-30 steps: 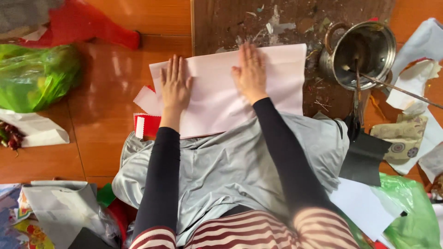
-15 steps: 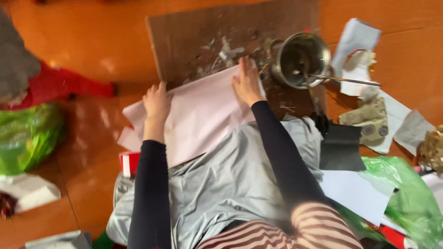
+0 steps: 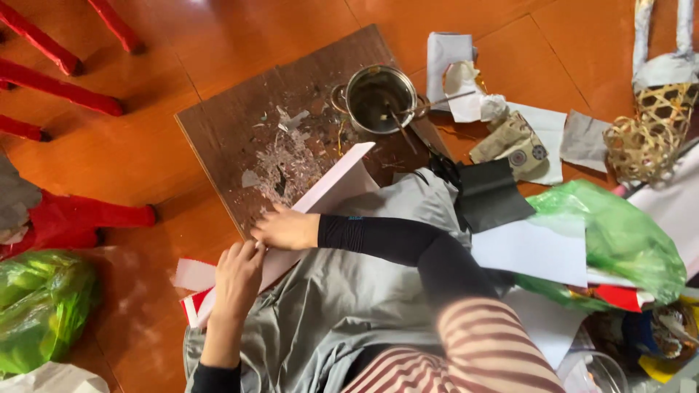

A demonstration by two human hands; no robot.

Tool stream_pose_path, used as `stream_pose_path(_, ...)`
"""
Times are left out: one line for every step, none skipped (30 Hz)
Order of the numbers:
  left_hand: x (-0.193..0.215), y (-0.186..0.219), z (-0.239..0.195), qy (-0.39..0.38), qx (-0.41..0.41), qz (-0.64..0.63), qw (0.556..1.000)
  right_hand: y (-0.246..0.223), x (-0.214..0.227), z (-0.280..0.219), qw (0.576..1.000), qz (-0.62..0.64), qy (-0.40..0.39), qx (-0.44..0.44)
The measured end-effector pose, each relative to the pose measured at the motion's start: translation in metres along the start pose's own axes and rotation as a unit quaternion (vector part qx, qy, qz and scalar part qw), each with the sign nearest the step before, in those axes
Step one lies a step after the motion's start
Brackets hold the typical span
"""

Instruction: The recorder is using scissors to cut strips of paper and prepare them for a paper craft project.

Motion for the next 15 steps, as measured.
stream_pose_path(0.005, 0.005, -0.019, 0.000, -0.001, 0.002, 1.000, -0.010, 0.001, -0.007, 1.000, 0.000, 0.002, -0.001)
stream_pose_path(0.012, 0.009, -0.038, 0.009, 0.006, 0.005, 1.000, -0.011, -0.022, -0.010, 0.988, 0.098, -0.113, -0.037)
stream_pose_path(0.019, 0.010, -0.056, 0.020, 0.015, 0.009, 1.000, -0.016, -0.045, -0.019, 0.953, 0.191, -0.226, -0.071)
stream_pose_path(0.027, 0.013, -0.074, 0.022, 0.015, 0.010, 1.000, -0.020, -0.041, -0.027, 0.953, 0.190, -0.225, -0.070)
stream_pose_path(0.037, 0.010, -0.092, 0.028, 0.046, 0.018, 0.998, -0.031, -0.028, -0.033, 0.966, 0.166, -0.195, -0.022)
stream_pose_path(0.047, 0.007, -0.110, 0.035, 0.078, 0.026, 0.996, -0.042, -0.015, -0.040, 0.976, 0.142, -0.165, 0.025)
stream_pose_path(0.055, 0.012, -0.121, 0.037, 0.079, 0.027, 0.996, -0.050, -0.008, -0.045, 0.976, 0.140, -0.164, 0.027)
stream_pose_path(0.063, 0.018, -0.131, 0.037, 0.072, 0.040, 0.996, -0.060, 0.000, -0.049, 0.978, 0.125, -0.164, 0.041)
stream_pose_path(0.070, 0.025, -0.140, 0.039, 0.065, 0.052, 0.996, -0.069, 0.007, -0.054, 0.979, 0.109, -0.163, 0.054)
stream_pose_path(0.066, 0.016, -0.155, 0.041, 0.066, 0.053, 0.996, -0.072, 0.012, -0.057, 0.979, 0.106, -0.163, 0.055)
stream_pose_path(0.062, 0.003, -0.171, 0.042, 0.099, 0.071, 0.992, -0.075, 0.017, -0.061, 0.976, 0.134, -0.160, 0.054)
stream_pose_path(0.058, -0.010, -0.186, 0.044, 0.133, 0.089, 0.986, -0.077, 0.021, -0.065, 0.973, 0.162, -0.157, 0.053)
stream_pose_path(0.054, -0.016, -0.202, 0.043, 0.134, 0.087, 0.986, -0.071, 0.015, -0.070, 0.972, 0.163, -0.159, 0.053)
stream_pose_path(0.039, -0.039, -0.219, -0.036, 0.231, 0.167, 0.958, -0.062, 0.011, -0.075, 0.975, 0.162, -0.145, 0.045)
stream_pose_path(0.028, -0.063, -0.238, -0.113, 0.322, 0.244, 0.908, -0.049, 0.010, -0.077, 0.978, 0.159, -0.129, 0.036)
Point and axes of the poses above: each hand's wrist, its own z-axis towards the middle knuckle, its own x-axis out of the back of the hand, y = z × x, the point moved 10 cm from there along z, towards the middle knuckle, and after that the axes turned 12 degrees about -y, right-handed, at the moved point
